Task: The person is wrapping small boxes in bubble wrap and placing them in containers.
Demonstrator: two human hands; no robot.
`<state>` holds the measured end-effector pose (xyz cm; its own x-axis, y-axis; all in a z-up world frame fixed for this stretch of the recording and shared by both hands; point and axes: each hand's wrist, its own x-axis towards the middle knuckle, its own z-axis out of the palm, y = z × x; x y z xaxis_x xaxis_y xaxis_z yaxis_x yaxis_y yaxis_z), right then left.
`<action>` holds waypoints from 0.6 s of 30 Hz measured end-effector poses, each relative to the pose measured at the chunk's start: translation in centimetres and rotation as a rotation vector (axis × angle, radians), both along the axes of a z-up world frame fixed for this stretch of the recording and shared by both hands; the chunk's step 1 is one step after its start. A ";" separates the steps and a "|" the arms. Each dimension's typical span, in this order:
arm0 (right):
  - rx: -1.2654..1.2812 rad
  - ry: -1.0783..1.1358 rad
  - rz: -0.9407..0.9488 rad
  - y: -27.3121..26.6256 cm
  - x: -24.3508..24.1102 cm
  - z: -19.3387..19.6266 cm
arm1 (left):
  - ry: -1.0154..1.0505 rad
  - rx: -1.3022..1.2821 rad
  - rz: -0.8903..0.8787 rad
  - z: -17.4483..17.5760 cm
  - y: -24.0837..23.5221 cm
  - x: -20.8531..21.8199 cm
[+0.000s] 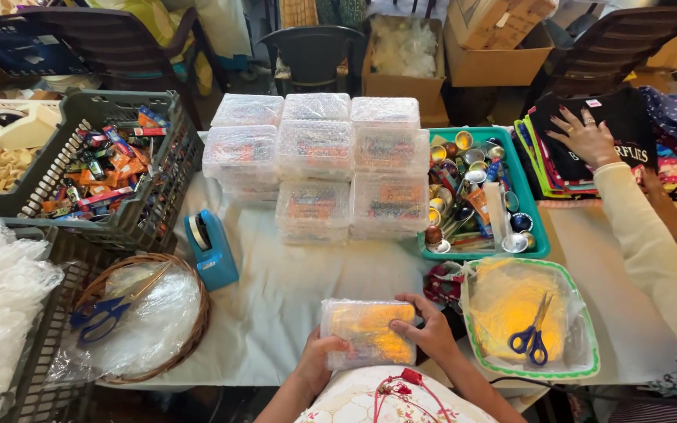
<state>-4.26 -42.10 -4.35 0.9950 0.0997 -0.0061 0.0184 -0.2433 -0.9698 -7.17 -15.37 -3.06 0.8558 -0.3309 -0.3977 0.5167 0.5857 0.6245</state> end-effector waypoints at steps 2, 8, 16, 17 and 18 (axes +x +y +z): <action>0.154 0.078 -0.002 0.1 0.2 -1.1 | 0.027 -0.020 -0.004 0.2 0.1 -0.1; 0.575 0.370 -0.005 0.6 0.6 -3.7 | 0.045 0.020 -0.004 -2.2 1.2 -0.4; 0.682 0.434 0.045 1.2 0.8 -3.0 | -0.011 0.378 0.101 2.2 2.4 -0.6; 0.597 0.411 0.055 1.2 0.8 -2.5 | -0.045 0.581 0.107 3.0 2.8 -0.6; 0.511 0.384 0.066 1.1 0.9 -1.9 | -0.084 0.783 0.114 3.9 3.2 -0.5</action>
<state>-3.32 -40.95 -6.24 0.9231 0.2451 -0.2965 -0.3543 0.2415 -0.9034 -7.71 -12.19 0.86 0.9051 0.1092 -0.4110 0.4127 0.0070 0.9108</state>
